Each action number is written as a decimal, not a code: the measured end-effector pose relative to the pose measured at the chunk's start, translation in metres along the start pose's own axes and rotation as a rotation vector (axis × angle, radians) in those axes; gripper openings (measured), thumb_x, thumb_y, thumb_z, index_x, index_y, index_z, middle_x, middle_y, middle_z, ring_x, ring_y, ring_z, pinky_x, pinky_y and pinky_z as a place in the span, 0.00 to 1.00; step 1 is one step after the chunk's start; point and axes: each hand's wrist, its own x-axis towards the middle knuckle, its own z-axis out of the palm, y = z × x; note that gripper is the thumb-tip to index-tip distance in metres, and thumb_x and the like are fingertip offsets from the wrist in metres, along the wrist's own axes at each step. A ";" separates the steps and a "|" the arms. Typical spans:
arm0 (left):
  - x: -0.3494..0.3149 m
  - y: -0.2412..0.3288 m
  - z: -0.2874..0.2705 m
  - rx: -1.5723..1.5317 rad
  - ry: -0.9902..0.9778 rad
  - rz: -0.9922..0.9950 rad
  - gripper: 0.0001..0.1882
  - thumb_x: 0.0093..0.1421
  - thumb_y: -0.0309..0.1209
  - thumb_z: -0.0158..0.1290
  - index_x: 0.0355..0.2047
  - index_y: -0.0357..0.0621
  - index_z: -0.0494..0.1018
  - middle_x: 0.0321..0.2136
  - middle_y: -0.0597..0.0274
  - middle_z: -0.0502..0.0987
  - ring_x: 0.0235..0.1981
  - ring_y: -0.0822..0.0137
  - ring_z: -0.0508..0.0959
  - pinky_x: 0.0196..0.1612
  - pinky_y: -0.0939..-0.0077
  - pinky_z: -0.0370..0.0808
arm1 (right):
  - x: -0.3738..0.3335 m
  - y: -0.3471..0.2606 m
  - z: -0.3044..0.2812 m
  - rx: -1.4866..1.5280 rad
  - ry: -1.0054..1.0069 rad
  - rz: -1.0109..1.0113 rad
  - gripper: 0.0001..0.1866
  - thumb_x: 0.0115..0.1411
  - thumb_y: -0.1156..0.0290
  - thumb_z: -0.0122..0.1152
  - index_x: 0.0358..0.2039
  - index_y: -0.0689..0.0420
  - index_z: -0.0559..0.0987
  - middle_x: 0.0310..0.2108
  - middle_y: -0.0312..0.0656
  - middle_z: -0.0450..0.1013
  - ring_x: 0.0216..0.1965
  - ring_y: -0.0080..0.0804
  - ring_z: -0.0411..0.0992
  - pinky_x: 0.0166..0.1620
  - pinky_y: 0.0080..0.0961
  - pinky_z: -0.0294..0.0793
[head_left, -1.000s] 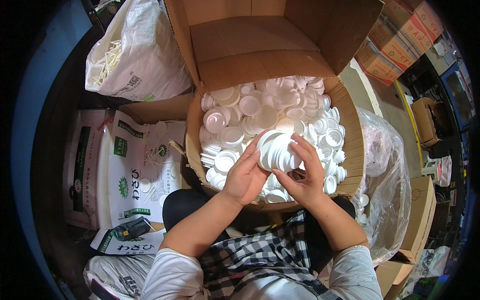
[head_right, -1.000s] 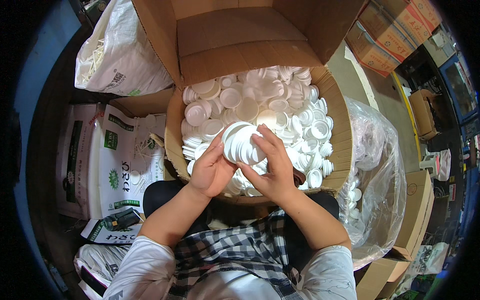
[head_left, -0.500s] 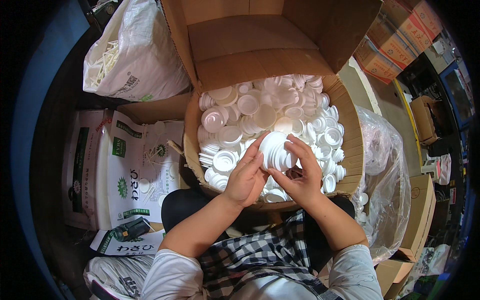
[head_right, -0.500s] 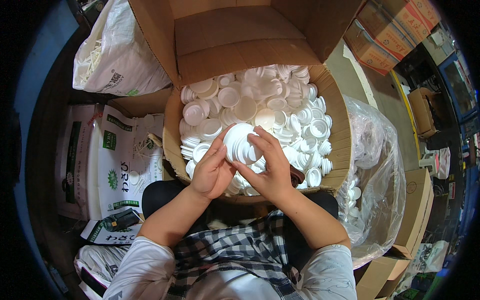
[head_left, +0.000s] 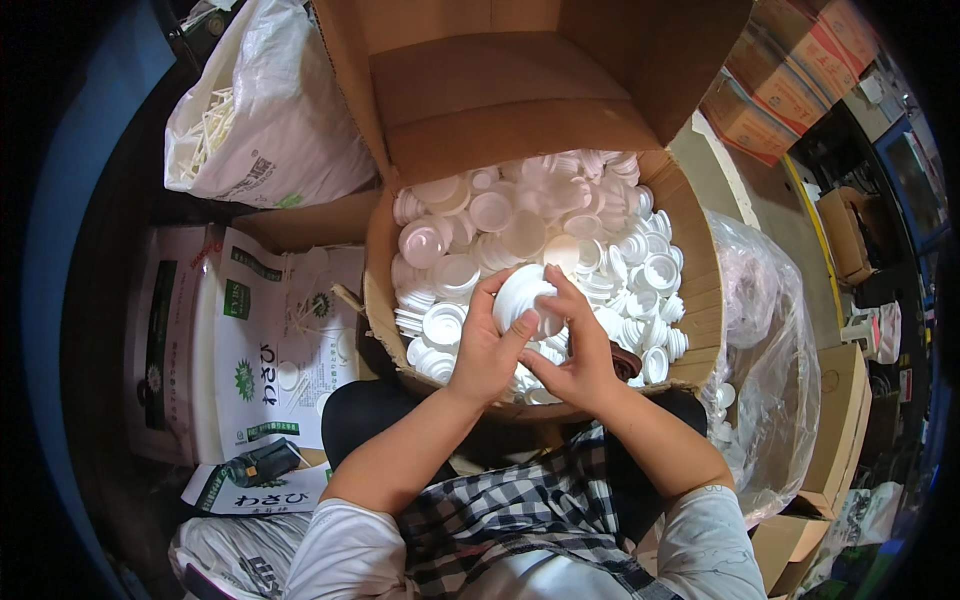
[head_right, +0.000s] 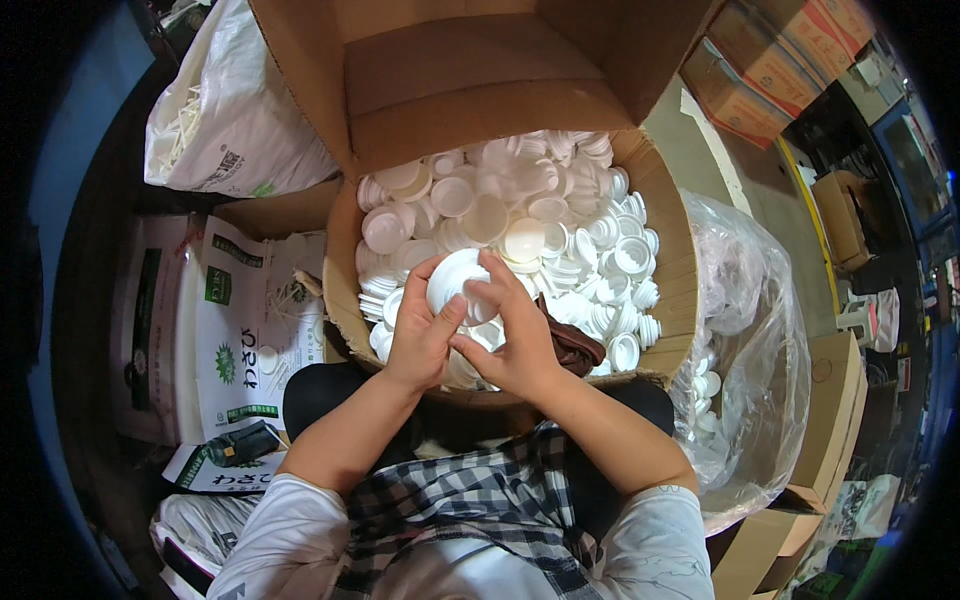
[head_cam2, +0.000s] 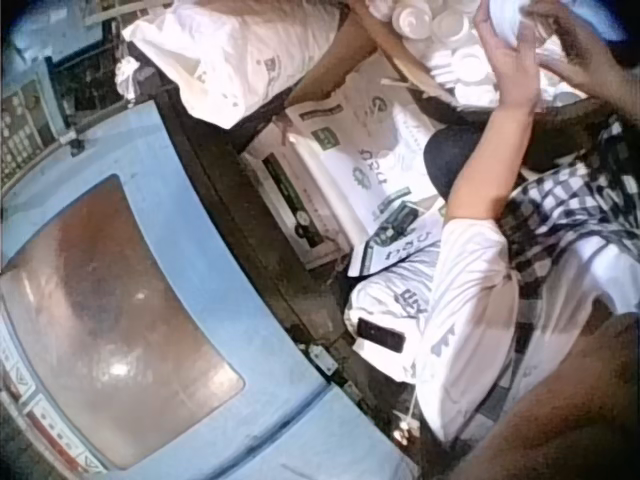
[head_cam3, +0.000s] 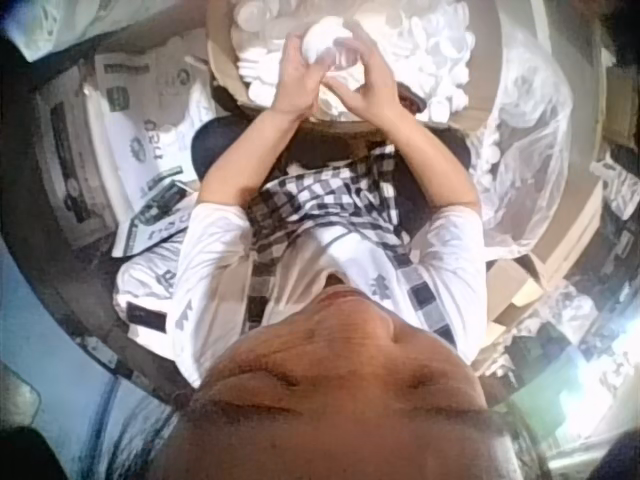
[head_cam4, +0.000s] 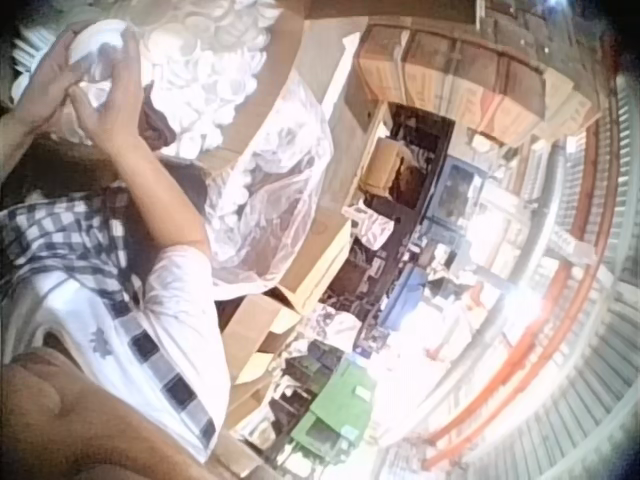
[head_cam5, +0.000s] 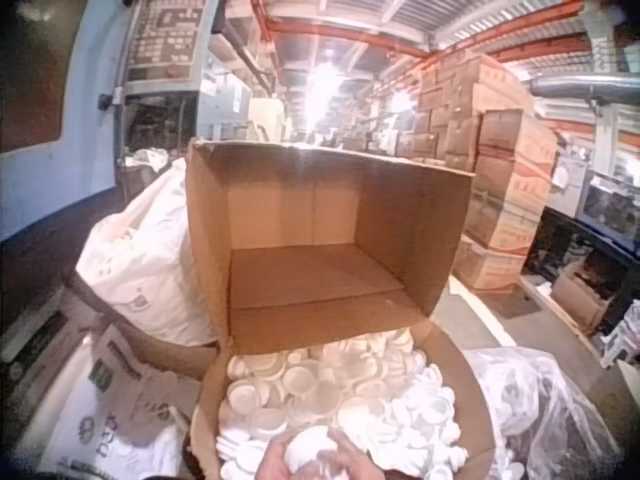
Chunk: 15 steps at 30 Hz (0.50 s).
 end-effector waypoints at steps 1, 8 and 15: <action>0.003 0.001 0.002 0.019 -0.003 0.036 0.26 0.58 0.30 0.51 0.53 0.40 0.53 0.49 0.57 0.64 0.49 0.68 0.67 0.51 0.74 0.66 | 0.000 0.004 0.003 0.159 0.053 0.031 0.34 0.44 0.74 0.65 0.52 0.59 0.62 0.56 0.54 0.58 0.58 0.48 0.56 0.58 0.36 0.56; 0.001 -0.006 0.014 -0.037 -0.109 0.072 0.28 0.57 0.29 0.52 0.55 0.42 0.54 0.50 0.59 0.64 0.50 0.67 0.66 0.55 0.71 0.63 | 0.007 0.020 -0.002 1.107 0.259 0.796 0.34 0.62 0.44 0.37 0.56 0.61 0.59 0.51 0.46 0.63 0.51 0.35 0.63 0.54 0.31 0.60; -0.006 -0.022 0.013 0.412 -0.116 0.172 0.27 0.53 0.21 0.54 0.52 0.36 0.59 0.45 0.60 0.65 0.47 0.69 0.68 0.52 0.74 0.64 | 0.002 0.016 0.000 0.624 0.494 0.608 0.28 0.65 0.49 0.30 0.33 0.62 0.70 0.24 0.36 0.68 0.25 0.21 0.66 0.31 0.20 0.66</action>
